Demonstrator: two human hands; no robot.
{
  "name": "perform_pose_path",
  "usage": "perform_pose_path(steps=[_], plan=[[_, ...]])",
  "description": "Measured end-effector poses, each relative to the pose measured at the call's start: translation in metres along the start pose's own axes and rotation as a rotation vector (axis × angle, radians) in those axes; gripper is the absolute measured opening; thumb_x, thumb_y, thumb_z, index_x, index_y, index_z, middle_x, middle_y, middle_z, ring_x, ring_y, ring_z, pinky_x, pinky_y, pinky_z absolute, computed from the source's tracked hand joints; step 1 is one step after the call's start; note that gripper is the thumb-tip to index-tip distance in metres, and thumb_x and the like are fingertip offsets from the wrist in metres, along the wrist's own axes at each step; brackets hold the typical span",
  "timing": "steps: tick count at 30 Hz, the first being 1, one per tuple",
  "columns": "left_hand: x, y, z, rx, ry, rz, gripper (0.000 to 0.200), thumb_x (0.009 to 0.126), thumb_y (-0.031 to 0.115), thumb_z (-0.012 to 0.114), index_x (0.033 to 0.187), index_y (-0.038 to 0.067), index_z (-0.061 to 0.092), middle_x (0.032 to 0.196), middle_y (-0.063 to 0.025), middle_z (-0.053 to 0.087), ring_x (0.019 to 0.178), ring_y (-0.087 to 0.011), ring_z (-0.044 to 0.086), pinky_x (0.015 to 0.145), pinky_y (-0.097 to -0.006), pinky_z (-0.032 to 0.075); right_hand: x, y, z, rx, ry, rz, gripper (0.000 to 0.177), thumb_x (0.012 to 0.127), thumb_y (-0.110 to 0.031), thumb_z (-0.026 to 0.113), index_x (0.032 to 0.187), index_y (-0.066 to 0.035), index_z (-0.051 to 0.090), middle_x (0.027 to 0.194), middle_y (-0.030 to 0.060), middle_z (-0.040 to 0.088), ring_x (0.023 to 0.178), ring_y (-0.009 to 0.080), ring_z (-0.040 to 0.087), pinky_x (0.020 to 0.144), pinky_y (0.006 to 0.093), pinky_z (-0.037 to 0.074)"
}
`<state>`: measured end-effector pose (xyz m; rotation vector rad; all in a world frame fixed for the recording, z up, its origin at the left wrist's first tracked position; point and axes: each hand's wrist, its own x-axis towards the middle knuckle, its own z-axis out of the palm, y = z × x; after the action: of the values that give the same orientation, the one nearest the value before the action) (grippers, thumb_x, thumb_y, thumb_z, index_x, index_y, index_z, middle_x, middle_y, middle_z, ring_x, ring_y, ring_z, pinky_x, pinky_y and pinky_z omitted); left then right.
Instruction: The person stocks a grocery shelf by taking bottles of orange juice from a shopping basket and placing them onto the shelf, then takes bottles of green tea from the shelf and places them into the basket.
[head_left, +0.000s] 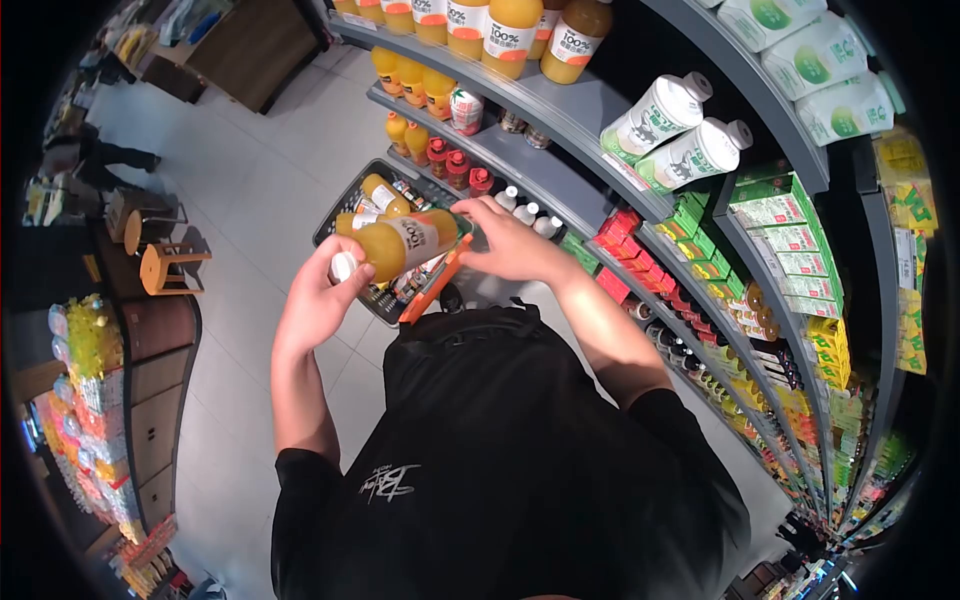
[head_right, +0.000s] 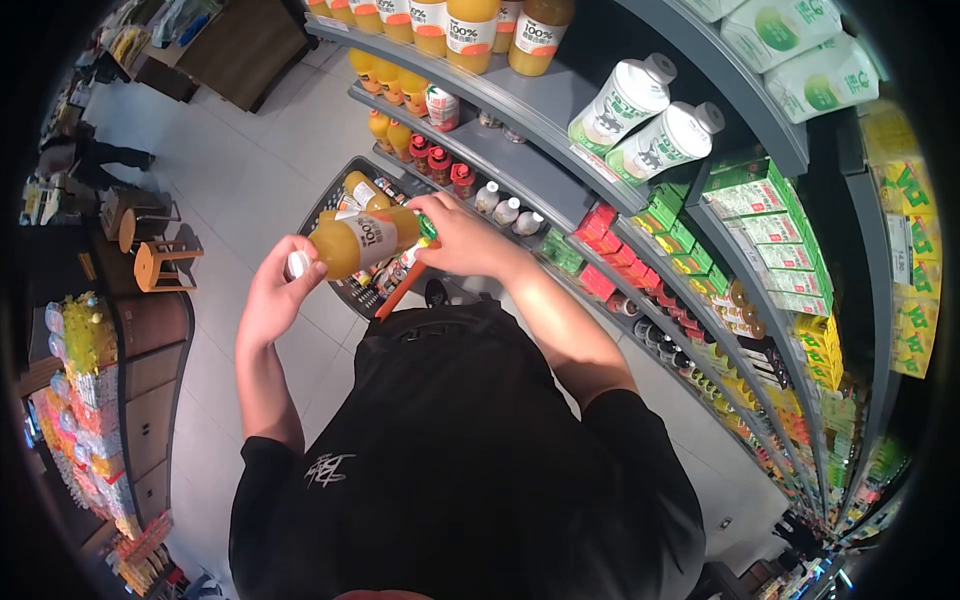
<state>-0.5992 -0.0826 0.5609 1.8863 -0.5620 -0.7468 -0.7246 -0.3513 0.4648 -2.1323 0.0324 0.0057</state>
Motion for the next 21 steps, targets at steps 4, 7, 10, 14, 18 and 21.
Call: perform_pose_path(steps=[4,7,10,14,18,21], plan=[[0.008,0.045,0.014,0.128,-0.121,0.026,0.016,0.094,0.011,0.072,0.101,0.008,0.058,0.079,0.0021,0.058,0.067,-0.0078,0.053,0.061,-0.0278,0.044,-0.017,-0.021,0.000,0.000,0.123,-0.136,0.083,0.075,-0.017,0.081,0.147,-0.007,0.041,0.151,0.0176,0.040,0.145,0.0364,0.036,0.119,0.0460,0.034],[0.004,0.072,0.024,0.356,-0.209,0.177,0.016,0.091,0.009,0.074,0.099,0.009,0.060,0.077,0.0015,0.057,0.065,-0.0121,0.050,0.058,-0.0280,0.041,-0.029,-0.033,-0.020,0.040,0.126,-0.184,0.089,0.072,-0.015,0.081,0.150,-0.006,0.038,0.154,0.0183,0.038,0.146,0.0363,0.035,0.120,0.0456,0.033],[0.002,0.095,0.035,0.488,-0.274,0.406,0.019,0.083,0.009,0.077,0.093,0.010,0.062,0.084,-0.0067,0.066,0.068,-0.0264,0.061,0.058,-0.0352,0.046,-0.036,-0.040,-0.039,0.121,0.014,-0.145,0.096,0.070,-0.011,0.080,0.154,-0.011,0.034,0.153,0.0177,0.040,0.144,0.0354,0.038,0.118,0.0438,0.035],[0.002,0.107,0.050,0.637,-0.390,0.519,0.018,0.084,0.012,0.077,0.097,0.014,0.064,0.084,-0.0076,0.067,0.075,-0.0315,0.064,0.065,-0.0394,0.049,-0.036,-0.045,-0.049,0.077,-0.062,-0.203,0.089,0.067,-0.014,0.085,0.146,-0.010,0.045,0.138,0.0144,0.055,0.131,0.0329,0.053,0.111,0.0427,0.043],[0.004,0.089,0.055,0.827,-0.415,0.648,0.032,0.086,0.012,0.075,0.115,0.017,0.064,0.083,-0.0093,0.061,0.077,-0.0294,0.063,0.069,-0.0378,0.050,-0.029,-0.027,-0.038,-0.044,0.050,-0.217,0.075,0.065,-0.016,0.089,0.131,-0.008,0.055,0.126,0.0120,0.061,0.122,0.0331,0.058,0.106,0.0429,0.046],[0.004,0.074,0.063,0.356,-0.199,0.370,0.046,0.092,0.011,0.072,0.135,0.015,0.055,0.084,-0.0075,0.059,0.075,-0.0208,0.061,0.072,-0.0348,0.050,-0.019,-0.023,-0.047,-0.147,0.266,-0.185,0.073,0.065,-0.021,0.091,0.128,-0.008,0.056,0.124,0.0133,0.062,0.119,0.0345,0.060,0.102,0.0419,0.049]])
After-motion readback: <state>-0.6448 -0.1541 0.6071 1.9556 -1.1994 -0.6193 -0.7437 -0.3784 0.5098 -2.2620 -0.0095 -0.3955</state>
